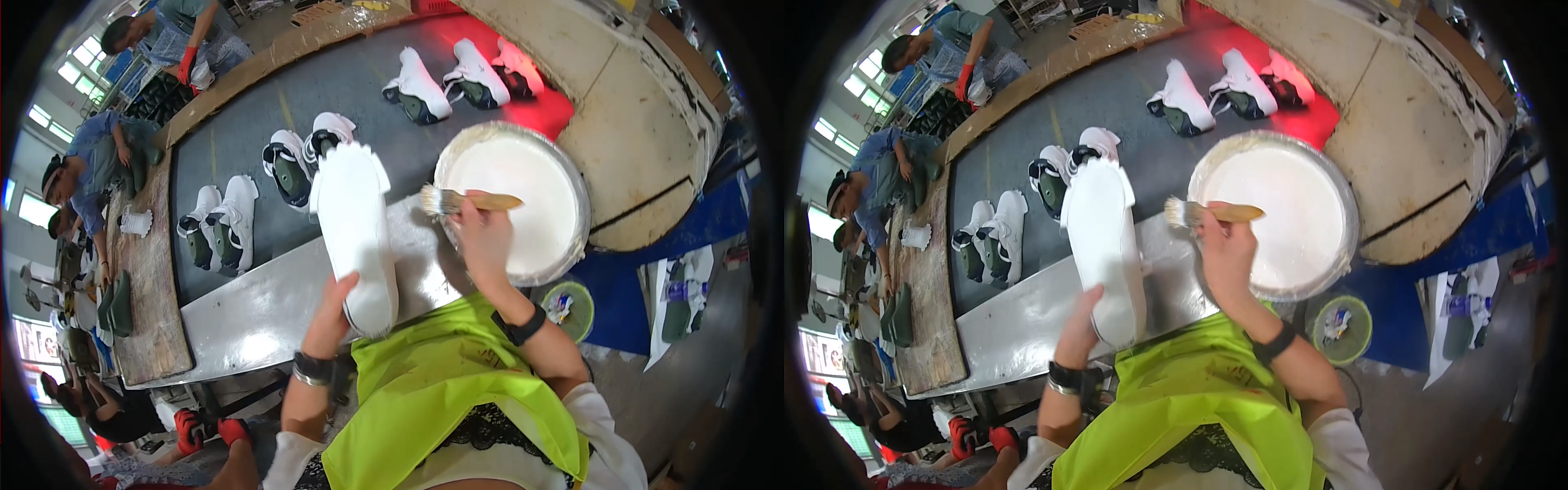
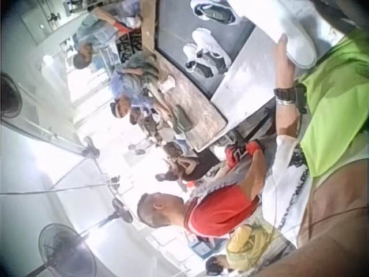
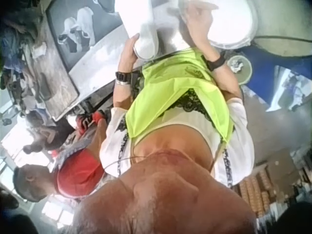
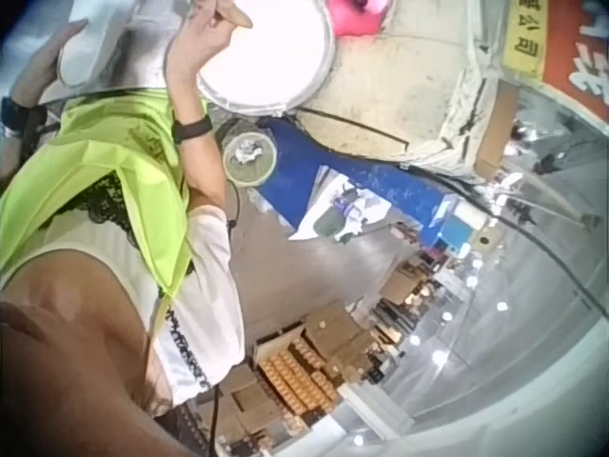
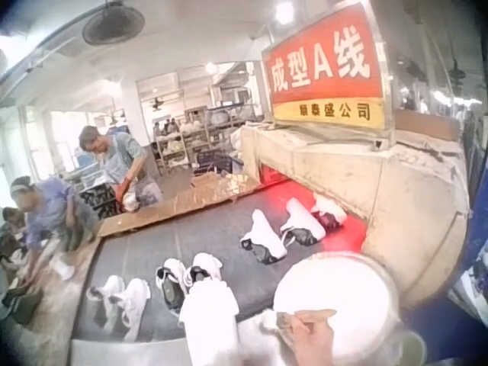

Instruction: Apply adhesive or primer to the bottom of shoe soles using a brush on a manufacturing assembly line.

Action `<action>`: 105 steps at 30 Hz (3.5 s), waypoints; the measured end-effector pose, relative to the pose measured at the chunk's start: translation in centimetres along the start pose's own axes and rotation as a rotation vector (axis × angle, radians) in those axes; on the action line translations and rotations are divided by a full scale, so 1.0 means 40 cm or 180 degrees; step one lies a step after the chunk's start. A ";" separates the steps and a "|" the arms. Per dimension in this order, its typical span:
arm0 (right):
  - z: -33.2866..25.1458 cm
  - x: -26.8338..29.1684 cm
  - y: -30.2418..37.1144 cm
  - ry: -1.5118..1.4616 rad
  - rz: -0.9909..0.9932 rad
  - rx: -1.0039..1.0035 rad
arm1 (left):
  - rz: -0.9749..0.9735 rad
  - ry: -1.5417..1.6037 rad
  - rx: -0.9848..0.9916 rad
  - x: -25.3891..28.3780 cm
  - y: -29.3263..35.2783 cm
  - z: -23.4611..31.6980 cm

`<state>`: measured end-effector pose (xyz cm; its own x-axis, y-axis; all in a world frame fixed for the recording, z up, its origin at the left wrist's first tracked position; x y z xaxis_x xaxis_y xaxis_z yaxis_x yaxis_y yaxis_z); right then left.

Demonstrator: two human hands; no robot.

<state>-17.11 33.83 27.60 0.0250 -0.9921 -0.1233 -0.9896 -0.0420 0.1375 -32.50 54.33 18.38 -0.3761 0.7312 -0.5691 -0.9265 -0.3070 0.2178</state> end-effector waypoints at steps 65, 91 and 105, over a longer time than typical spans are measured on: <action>-0.142 0.205 -0.054 -0.0203 0.0240 -0.0471 | 0.2684 -0.8158 -0.0949 0.213 -0.767 0.309; -0.034 0.126 -0.120 0.3529 0.0512 0.0511 | -0.0338 -0.5280 -0.0443 0.169 0.136 0.114; -0.044 0.221 -0.189 0.2453 0.0212 0.0458 | -0.0300 -0.1164 -0.0058 0.095 0.143 0.021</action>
<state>-9.15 25.17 27.20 0.0040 -0.7966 0.6045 -0.9998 -0.0160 -0.0144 -39.23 55.85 18.13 -0.2728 0.9250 -0.2646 -0.9581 -0.2363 0.1618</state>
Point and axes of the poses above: each hand's wrist, its own y-axis away from the middle knuckle, its own x-axis out of the back of the hand, z = x × y, the point moved 7 cm from there along -y, towards the middle knuckle, and after that the axes turned 15 degrees about -x, right-handed, at the moved point
